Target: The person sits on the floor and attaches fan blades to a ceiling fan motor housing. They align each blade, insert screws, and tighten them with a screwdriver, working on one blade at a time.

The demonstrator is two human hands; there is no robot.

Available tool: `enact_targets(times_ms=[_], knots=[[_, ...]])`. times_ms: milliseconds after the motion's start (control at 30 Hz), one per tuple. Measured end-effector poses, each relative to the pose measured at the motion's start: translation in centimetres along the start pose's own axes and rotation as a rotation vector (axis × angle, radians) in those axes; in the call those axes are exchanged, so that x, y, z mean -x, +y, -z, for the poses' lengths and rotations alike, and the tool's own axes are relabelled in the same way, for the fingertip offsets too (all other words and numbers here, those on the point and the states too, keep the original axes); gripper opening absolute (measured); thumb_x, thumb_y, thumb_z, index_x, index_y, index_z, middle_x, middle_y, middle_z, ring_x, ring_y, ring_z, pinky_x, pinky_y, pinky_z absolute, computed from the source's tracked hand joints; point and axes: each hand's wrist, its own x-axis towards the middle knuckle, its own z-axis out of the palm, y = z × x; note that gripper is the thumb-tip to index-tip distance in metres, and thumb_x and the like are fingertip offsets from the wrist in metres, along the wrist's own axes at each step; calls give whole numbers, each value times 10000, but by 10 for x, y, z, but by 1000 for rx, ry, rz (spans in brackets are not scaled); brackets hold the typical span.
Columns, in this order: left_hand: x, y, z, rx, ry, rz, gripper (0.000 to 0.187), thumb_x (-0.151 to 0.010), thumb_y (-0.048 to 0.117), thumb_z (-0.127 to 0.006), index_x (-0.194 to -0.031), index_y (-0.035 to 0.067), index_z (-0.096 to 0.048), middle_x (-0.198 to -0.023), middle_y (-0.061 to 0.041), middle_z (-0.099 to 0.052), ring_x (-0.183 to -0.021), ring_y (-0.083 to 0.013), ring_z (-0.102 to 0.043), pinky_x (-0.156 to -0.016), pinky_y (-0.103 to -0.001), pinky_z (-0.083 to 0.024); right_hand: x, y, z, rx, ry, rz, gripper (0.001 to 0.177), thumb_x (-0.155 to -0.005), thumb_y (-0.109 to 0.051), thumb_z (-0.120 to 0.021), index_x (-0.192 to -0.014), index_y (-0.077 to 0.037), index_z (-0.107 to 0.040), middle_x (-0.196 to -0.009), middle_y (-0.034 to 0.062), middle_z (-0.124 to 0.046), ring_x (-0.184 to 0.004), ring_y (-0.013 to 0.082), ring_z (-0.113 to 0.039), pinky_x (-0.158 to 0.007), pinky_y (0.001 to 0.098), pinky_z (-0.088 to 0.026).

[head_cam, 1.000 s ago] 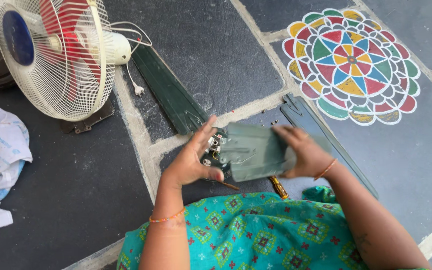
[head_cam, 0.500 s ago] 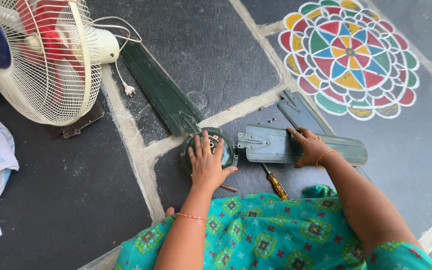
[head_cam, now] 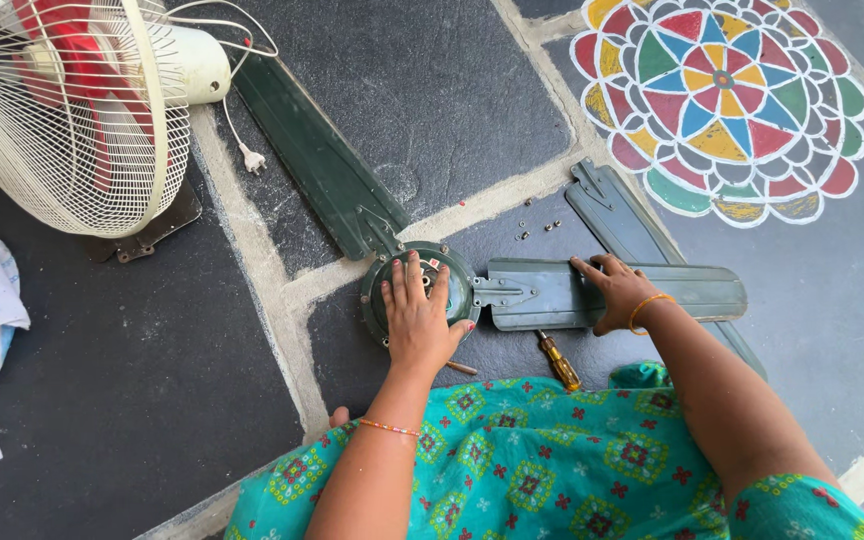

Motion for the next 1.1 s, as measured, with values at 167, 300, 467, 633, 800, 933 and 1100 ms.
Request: enact_targets(times_ms=[167,300,467,633,800,933,1100], knots=[[4,14,0,-156,51,-108,864,-712,523,-847,-1450,209,-528,-1660,-207,-145,-1526,-466,-94,-1167,-720,-124,1,-7,8,52,-40,-29,1404,-526,-351,-1002,-1606,-412,-107,-1595,58,-301,-1509,275,-305,-1196,508,-346],[12,30,-17,-274,-87,-211,850,-730,598,-791,-1466,265,-528,-1712,-129,-82,-1561,-404,-21,-1179,-720,-56,6,-11,11,95,-62,-45,1401,-551,-390,-1001,-1610,-421,-86,-1598,61,-295,-1529,280,-265,-1225,552,-275],[11,22,-31,-355,-189,-176,930,-688,683,-743,-1504,317,-486,-1709,-123,-48,-1561,-368,33,-1177,-707,10,7,-13,14,128,-58,-36,1401,-555,-409,-996,-1610,-428,-75,-1605,64,-296,-1535,286,-252,-1246,549,-231],[12,21,-37,-365,-219,-165,939,-714,705,-723,-1522,305,-461,-1719,-127,-44,-1561,-388,43,-1173,-713,11,8,-15,17,160,-47,-8,1403,-551,-422,-994,-1613,-415,-77,-1599,99,-305,-1534,308,-248,-1234,557,-238],[9,21,-38,-368,-221,-155,960,-721,712,-712,-1541,298,-431,-1713,-127,-40,-1560,-383,50,-1169,-713,9,5,-15,15,182,-34,18,1418,-526,-432,-996,-1607,-421,-78,-1608,67,-310,-1539,318,-237,-1221,570,-243],[9,20,-39,-382,-212,-165,970,-717,709,-709,-1547,300,-418,-1708,-127,-41,-1554,-378,49,-1161,-721,7,-8,-9,12,141,-107,-36,1381,-549,-493,-1012,-1597,-375,-120,-1603,55,-306,-1540,329,-185,-1203,594,-203],[8,22,-39,-361,-234,-150,970,-722,705,-709,-1550,294,-415,-1712,-129,-34,-1558,-378,53,-1160,-716,14,-54,1,9,-183,217,60,634,-834,-419,-781,-1419,-271,-587,-1428,54,-606,-1243,280,-625,-1063,417,-501]])
